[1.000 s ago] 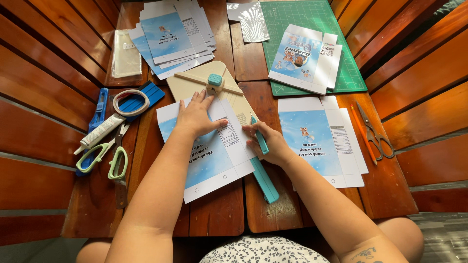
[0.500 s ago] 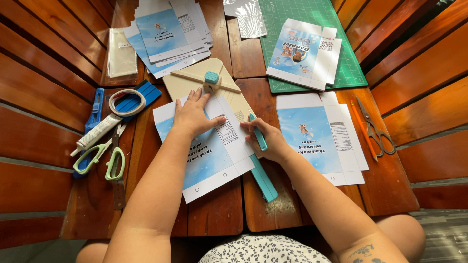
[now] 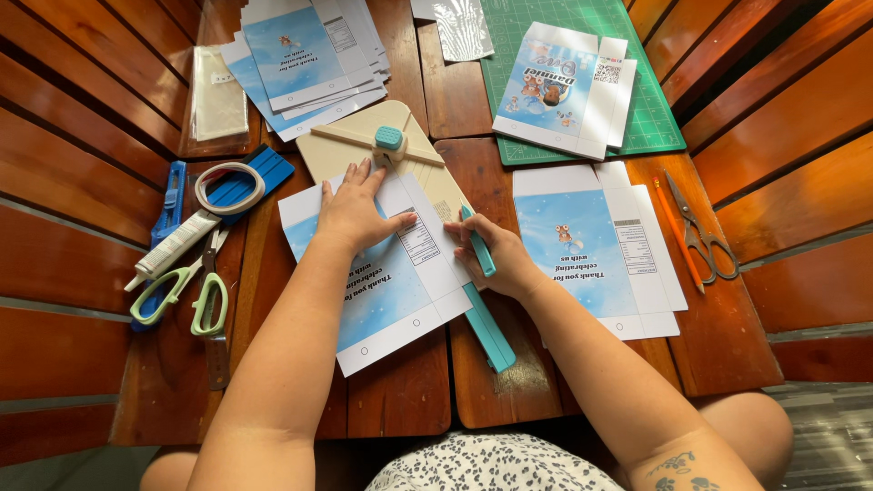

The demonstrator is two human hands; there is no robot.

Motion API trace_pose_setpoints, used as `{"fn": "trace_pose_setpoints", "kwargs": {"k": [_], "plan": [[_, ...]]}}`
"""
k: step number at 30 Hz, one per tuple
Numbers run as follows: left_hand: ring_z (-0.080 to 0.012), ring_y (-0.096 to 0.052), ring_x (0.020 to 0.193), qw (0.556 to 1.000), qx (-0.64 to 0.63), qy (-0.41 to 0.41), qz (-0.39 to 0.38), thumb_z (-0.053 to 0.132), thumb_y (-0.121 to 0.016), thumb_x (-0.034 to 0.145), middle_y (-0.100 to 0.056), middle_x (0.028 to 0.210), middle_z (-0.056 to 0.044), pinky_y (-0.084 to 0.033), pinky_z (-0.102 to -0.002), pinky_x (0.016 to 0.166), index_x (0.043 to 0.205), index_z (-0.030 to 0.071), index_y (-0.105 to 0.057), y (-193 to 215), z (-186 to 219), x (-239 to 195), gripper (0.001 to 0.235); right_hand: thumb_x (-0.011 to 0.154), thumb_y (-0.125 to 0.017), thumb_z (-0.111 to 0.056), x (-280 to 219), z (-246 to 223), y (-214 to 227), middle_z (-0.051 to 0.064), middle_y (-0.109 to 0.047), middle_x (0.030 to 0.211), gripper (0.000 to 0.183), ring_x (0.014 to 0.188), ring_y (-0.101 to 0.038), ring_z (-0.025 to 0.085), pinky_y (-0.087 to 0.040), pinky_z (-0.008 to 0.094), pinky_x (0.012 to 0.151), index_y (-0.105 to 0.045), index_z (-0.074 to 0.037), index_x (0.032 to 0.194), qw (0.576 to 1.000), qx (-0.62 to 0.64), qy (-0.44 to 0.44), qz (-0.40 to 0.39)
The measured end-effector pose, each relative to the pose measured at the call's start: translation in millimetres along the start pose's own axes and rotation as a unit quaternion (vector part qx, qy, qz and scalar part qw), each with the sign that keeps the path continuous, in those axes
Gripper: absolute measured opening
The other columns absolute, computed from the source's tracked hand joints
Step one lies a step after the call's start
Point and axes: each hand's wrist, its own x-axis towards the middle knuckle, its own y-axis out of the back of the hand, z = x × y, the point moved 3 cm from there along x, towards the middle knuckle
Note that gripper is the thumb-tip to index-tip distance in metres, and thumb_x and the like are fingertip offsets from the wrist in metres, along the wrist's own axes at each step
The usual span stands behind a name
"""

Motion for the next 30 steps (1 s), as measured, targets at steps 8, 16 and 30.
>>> {"fn": "trace_pose_setpoints", "kwargs": {"k": [8, 16, 30], "plan": [[-0.0216, -0.017, 0.16, 0.999, 0.021, -0.009, -0.03, 0.086, -0.072, 0.064, -0.021, 0.173, -0.003, -0.012, -0.064, 0.127, 0.162, 0.025, -0.032, 1.6, 4.1, -1.1, 0.122, 0.092, -0.071, -0.022, -0.6, -0.9, 0.6, 0.002, -0.076, 0.125, 0.023, 0.116, -0.069, 0.035, -0.053, 0.049, 0.099, -0.049, -0.023, 0.099, 1.0, 0.002, 0.002, 0.0], [-0.0209, -0.016, 0.16, 0.999, 0.024, -0.01, -0.028, 0.09, -0.072, 0.06, -0.02, 0.174, -0.003, -0.013, -0.062, 0.127, 0.162, 0.025, -0.032, 4.4, 6.4, -3.3, 0.128, 0.093, -0.071, -0.022, -1.3, -0.5, 0.7, 0.004, -0.076, 0.125, 0.023, 0.117, -0.068, 0.036, -0.052, 0.05, 0.101, -0.049, -0.023, 0.1, 1.0, 0.009, 0.005, 0.002], [-0.0195, -0.016, 0.159, 0.999, 0.023, -0.005, -0.023, 0.092, -0.071, 0.06, -0.02, 0.174, -0.002, -0.013, -0.06, 0.127, 0.163, 0.025, -0.031, 5.1, 7.8, -3.9, 0.129, 0.094, -0.07, -0.018, -0.2, 5.1, -1.6, 0.004, -0.075, 0.126, 0.021, 0.121, -0.067, 0.034, -0.051, 0.049, 0.103, -0.05, -0.022, 0.099, 1.0, 0.026, -0.001, 0.001]]}}
